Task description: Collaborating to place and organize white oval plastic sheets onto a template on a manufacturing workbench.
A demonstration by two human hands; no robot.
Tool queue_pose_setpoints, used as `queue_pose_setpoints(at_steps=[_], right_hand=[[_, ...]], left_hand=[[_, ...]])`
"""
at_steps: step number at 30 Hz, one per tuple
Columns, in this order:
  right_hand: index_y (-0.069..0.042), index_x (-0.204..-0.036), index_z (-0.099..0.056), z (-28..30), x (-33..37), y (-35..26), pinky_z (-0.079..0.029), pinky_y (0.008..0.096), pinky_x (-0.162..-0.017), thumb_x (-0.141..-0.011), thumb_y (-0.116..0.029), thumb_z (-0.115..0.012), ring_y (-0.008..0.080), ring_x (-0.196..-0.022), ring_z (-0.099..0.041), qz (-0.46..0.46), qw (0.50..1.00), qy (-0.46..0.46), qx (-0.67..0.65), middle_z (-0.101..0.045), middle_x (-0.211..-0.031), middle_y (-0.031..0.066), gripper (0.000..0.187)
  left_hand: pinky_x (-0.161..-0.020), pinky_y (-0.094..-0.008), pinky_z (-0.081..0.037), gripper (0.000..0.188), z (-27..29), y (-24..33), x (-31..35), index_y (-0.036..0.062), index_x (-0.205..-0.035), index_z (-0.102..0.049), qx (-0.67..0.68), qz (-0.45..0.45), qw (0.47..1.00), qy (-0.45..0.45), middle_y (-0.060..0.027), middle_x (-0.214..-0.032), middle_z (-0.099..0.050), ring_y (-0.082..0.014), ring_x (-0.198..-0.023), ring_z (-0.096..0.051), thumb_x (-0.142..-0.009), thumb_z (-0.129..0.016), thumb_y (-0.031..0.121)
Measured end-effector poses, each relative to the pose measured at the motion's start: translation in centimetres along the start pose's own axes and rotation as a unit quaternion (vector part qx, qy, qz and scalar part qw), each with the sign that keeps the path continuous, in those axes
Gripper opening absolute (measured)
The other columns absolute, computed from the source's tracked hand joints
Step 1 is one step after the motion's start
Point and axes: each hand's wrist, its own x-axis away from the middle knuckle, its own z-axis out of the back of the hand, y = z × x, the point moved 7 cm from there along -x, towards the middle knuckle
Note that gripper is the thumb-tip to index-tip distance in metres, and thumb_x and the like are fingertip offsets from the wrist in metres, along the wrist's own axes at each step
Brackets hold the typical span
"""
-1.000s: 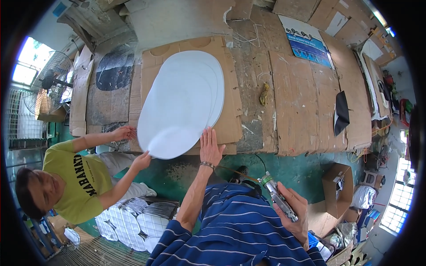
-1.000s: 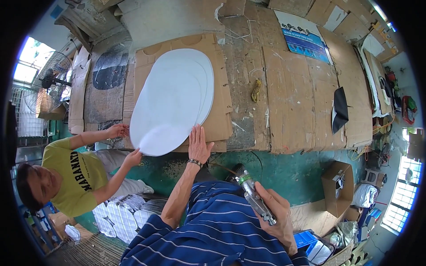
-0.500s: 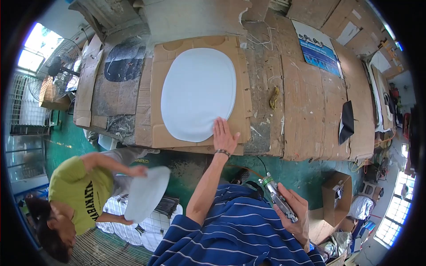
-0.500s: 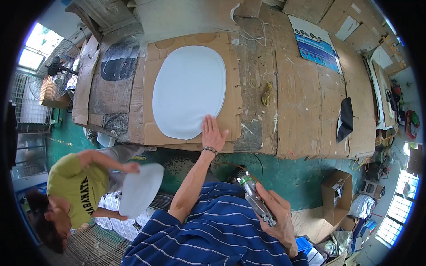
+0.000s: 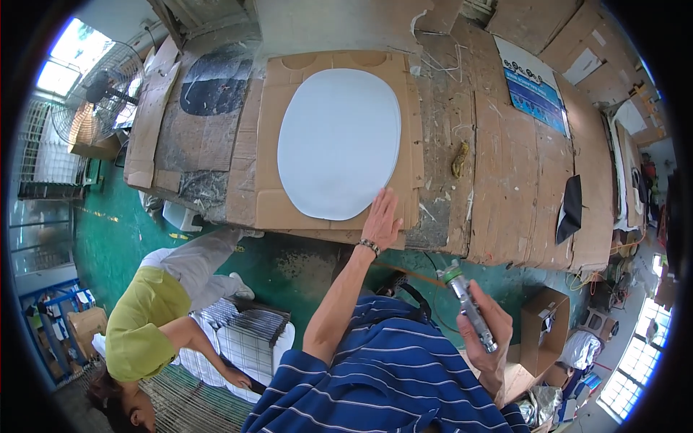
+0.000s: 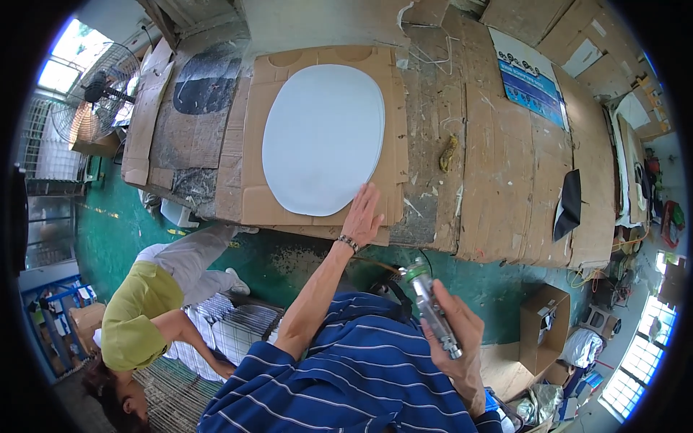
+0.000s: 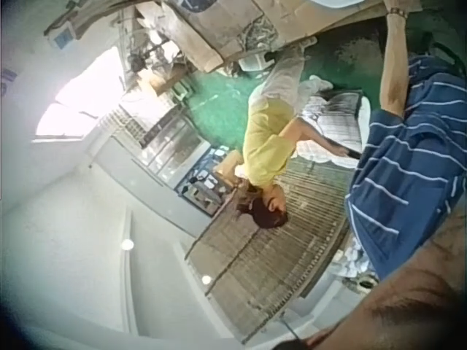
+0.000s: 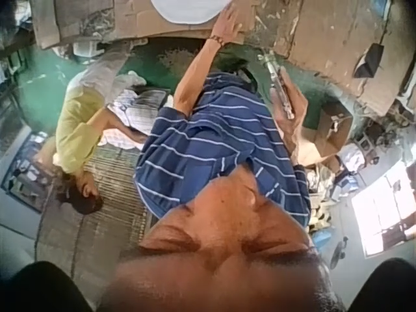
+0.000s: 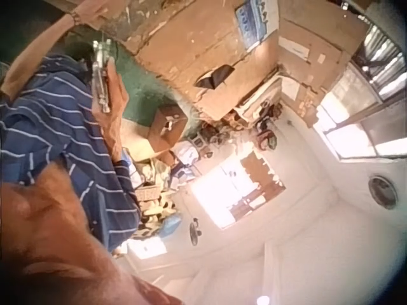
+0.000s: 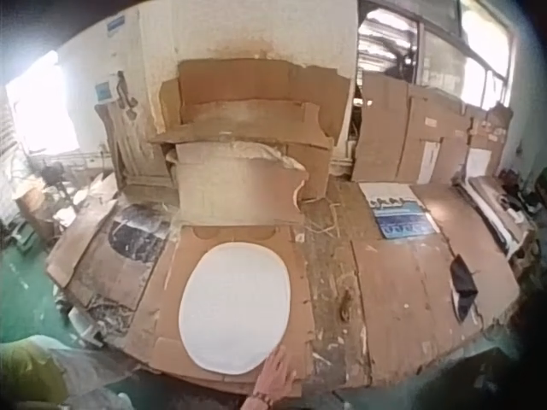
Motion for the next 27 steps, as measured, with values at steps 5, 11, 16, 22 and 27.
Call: queue_pose_setpoints(at_steps=[5, 11, 16, 22, 27], right_hand=[[0.004, -0.142, -0.061, 0.7, 1.8, 0.7, -0.052, 0.0319, -0.073, -0.084, 0.002, -0.076, 0.0247, -0.078, -0.066, -0.049, 0.995, -0.081, 0.026, -0.070, -0.096, 0.0178, 0.060], [0.001, -0.145, -0.060, -0.8, 1.2, -0.3, -0.052, 0.0320, -0.068, -0.076, 0.008, -0.078, 0.0288, -0.073, -0.064, -0.003, 0.990, -0.138, -0.004, -0.067, -0.091, 0.0179, 0.071], [0.003, -0.143, -0.061, -0.3, 0.2, -0.2, -0.052, 0.0319, -0.070, -0.080, 0.004, -0.078, 0.0251, -0.076, -0.066, 0.008, 0.997, -0.077, -0.004, -0.069, -0.094, 0.0173, 0.064], [0.001, -0.145, -0.061, 1.4, 0.7, 0.3, -0.054, 0.0297, -0.073, -0.081, 0.007, -0.076, 0.0232, -0.080, -0.068, 0.020, 1.000, 0.017, 0.014, -0.071, -0.101, 0.0178, 0.066], [0.002, -0.144, -0.061, 2.8, 2.9, 1.7, -0.053, 0.0293, -0.074, -0.084, 0.005, -0.074, 0.0233, -0.081, -0.067, -0.050, 0.998, 0.023, 0.010, -0.071, -0.102, 0.0182, 0.062]], left_hand=[[-0.126, -0.0495, -0.033, 0.044, 0.9, 1.2, 7.4, 0.0003, -0.137, -0.061, 0.036, -0.037, 0.996, -0.077, -0.0215, -0.154, -0.051, -0.0416, -0.152, -0.038, -0.095, -0.067, 0.012], [-0.122, -0.0464, -0.040, 0.038, 2.0, -0.9, 14.2, 0.0026, -0.132, -0.066, 0.044, 0.059, 0.991, -0.116, -0.0188, -0.148, -0.058, -0.0397, -0.148, -0.045, -0.095, -0.069, 0.014], [-0.121, -0.0490, -0.041, 0.037, 2.4, -1.4, 14.6, 0.0040, -0.130, -0.068, 0.047, 0.085, 0.992, -0.084, -0.0178, -0.144, -0.062, -0.0396, -0.144, -0.049, -0.095, -0.069, 0.013], [-0.120, -0.0479, -0.042, 0.036, 2.6, -1.0, 13.4, 0.0035, -0.129, -0.069, 0.052, 0.089, 0.992, -0.078, -0.0182, -0.143, -0.063, -0.0394, -0.143, -0.051, -0.094, -0.069, 0.012], [-0.119, -0.0478, -0.043, 0.036, 2.3, -0.9, 13.4, 0.0035, -0.129, -0.069, 0.052, 0.083, 0.992, -0.080, -0.0179, -0.142, -0.064, -0.0389, -0.141, -0.052, -0.094, -0.069, 0.012]])
